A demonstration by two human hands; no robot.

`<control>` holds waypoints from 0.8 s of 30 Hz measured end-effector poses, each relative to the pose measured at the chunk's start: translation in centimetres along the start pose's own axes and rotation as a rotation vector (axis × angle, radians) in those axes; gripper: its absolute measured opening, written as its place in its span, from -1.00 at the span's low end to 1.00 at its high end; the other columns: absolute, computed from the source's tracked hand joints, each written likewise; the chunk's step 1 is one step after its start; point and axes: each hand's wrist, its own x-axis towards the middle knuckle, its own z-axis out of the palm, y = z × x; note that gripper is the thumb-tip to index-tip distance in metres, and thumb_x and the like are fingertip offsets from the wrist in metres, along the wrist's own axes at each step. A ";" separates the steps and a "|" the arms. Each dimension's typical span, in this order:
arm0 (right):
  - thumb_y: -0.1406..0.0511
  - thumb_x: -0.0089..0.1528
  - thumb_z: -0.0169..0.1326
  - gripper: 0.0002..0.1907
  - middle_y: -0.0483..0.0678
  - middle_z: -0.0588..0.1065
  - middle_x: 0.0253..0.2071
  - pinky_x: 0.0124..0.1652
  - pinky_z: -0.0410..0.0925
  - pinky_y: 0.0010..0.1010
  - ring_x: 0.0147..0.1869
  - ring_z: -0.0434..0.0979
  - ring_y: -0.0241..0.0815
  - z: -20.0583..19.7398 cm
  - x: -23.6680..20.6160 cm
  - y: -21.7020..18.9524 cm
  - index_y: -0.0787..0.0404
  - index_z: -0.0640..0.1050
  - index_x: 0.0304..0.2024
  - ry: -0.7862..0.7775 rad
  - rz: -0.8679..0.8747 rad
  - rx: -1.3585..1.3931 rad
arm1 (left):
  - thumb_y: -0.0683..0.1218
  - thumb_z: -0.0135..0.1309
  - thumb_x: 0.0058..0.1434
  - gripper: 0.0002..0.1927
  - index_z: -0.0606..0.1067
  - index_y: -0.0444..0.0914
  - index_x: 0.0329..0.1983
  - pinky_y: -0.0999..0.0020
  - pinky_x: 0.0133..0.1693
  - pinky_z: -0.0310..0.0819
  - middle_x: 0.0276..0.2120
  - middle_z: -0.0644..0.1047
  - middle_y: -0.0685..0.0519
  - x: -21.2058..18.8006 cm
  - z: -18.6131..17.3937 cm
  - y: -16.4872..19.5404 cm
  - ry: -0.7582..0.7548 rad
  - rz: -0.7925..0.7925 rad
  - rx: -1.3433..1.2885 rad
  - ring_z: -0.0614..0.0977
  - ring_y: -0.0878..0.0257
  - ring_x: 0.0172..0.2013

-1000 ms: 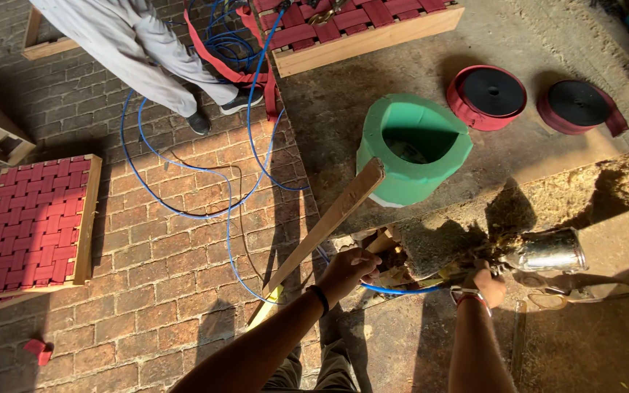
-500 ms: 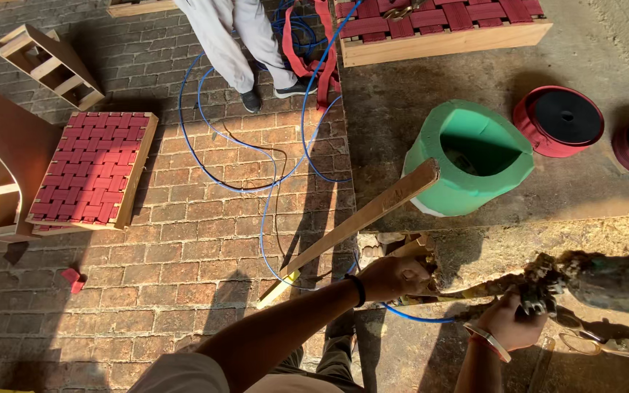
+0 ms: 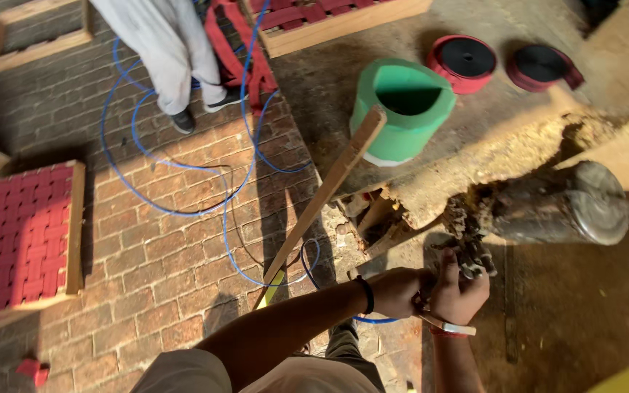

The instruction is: The person cuts a large yellow foam sheet to fit a wooden chair frame using a long serrated knife. They trim the edges, remove excess pieces, and apply adhesive from a spray gun to the frame before placing a cut foam piece onto it.

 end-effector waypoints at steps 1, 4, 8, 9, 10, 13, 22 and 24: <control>0.34 0.38 0.25 -0.63 0.02 0.51 -0.02 0.04 0.39 -0.44 0.02 0.50 -0.25 -0.7 -1.2 -1.2 0.43 0.43 0.09 0.043 -0.047 -0.118 | -0.18 0.26 0.06 -0.47 0.44 -0.28 0.14 0.16 -0.06 0.58 -0.16 0.64 -0.11 -0.9 0.5 1.3 -0.005 0.067 -0.047 0.68 0.02 -0.14; 0.34 0.33 0.28 -0.43 0.08 0.43 0.04 0.10 0.35 -0.41 0.10 0.46 -0.21 -2.4 -4.6 -4.7 0.39 0.24 0.21 0.172 -0.102 -0.328 | -0.15 0.32 0.07 -0.46 0.41 -0.29 0.12 0.13 -0.08 0.57 -0.17 0.63 -0.13 -3.2 1.5 4.9 -0.212 0.123 -0.113 0.67 -0.01 -0.14; 0.33 0.33 0.23 -0.39 0.07 0.48 0.07 0.09 0.37 -0.42 0.10 0.50 -0.18 -4.7 -11.4 -9.8 0.32 0.22 0.31 0.321 -0.078 -0.394 | -0.10 0.35 0.07 -0.39 0.36 -0.31 0.14 0.13 -0.08 0.61 -0.14 0.62 -0.15 -7.1 4.3 9.0 -0.345 0.282 -0.137 0.68 0.00 -0.13; 0.33 0.34 0.23 -0.39 0.08 0.49 0.06 0.09 0.37 -0.41 0.09 0.50 -0.16 -5.3 -13.2 -11.0 0.33 0.23 0.32 0.356 -0.087 -0.462 | -0.09 0.35 0.07 -0.38 0.35 -0.31 0.14 0.12 -0.08 0.62 -0.14 0.62 -0.15 -8.4 5.3 9.7 -0.382 0.294 -0.163 0.68 0.00 -0.14; 0.32 0.33 0.20 -0.40 0.06 0.51 0.05 0.08 0.38 -0.42 0.09 0.53 -0.17 -5.7 -14.8 -12.0 0.33 0.25 0.32 0.390 -0.037 -0.440 | -0.07 0.36 0.07 -0.37 0.33 -0.31 0.14 0.12 -0.09 0.63 -0.13 0.62 -0.15 -9.5 6.3 10.4 -0.414 0.299 -0.187 0.68 0.01 -0.14; 0.33 0.34 0.16 -0.44 0.05 0.54 0.05 0.08 0.41 -0.42 0.10 0.56 -0.19 -8.1 -19.5 -15.0 0.34 0.30 0.33 0.453 0.029 -0.385 | -0.03 0.37 0.08 -0.32 0.29 -0.33 0.15 0.12 -0.10 0.66 -0.13 0.62 -0.17 -12.6 10.3 11.6 -0.487 0.255 -0.322 0.69 0.02 -0.15; 0.49 0.36 -0.11 -0.28 0.07 0.51 0.06 0.00 0.51 -0.33 -0.03 0.60 -0.17 -15.9 -27.2 -20.5 0.16 0.07 0.56 0.518 -0.127 0.033 | 0.26 0.24 0.10 -0.47 0.61 -0.18 -0.01 0.50 -0.32 0.59 -0.41 0.68 0.10 -20.7 18.5 7.8 -1.249 -0.004 -0.158 0.70 0.30 -0.48; 0.51 0.47 -0.11 -0.38 0.16 0.52 0.03 0.09 0.50 -0.21 0.00 0.60 -0.08 -18.7 -28.8 -21.7 0.26 0.11 0.57 0.545 -0.091 -0.018 | 0.25 0.28 0.11 -0.54 0.65 -0.16 -0.12 0.42 -0.45 0.45 -0.43 0.64 0.09 -21.2 16.4 5.5 -1.191 -0.074 -0.037 0.57 0.29 -0.55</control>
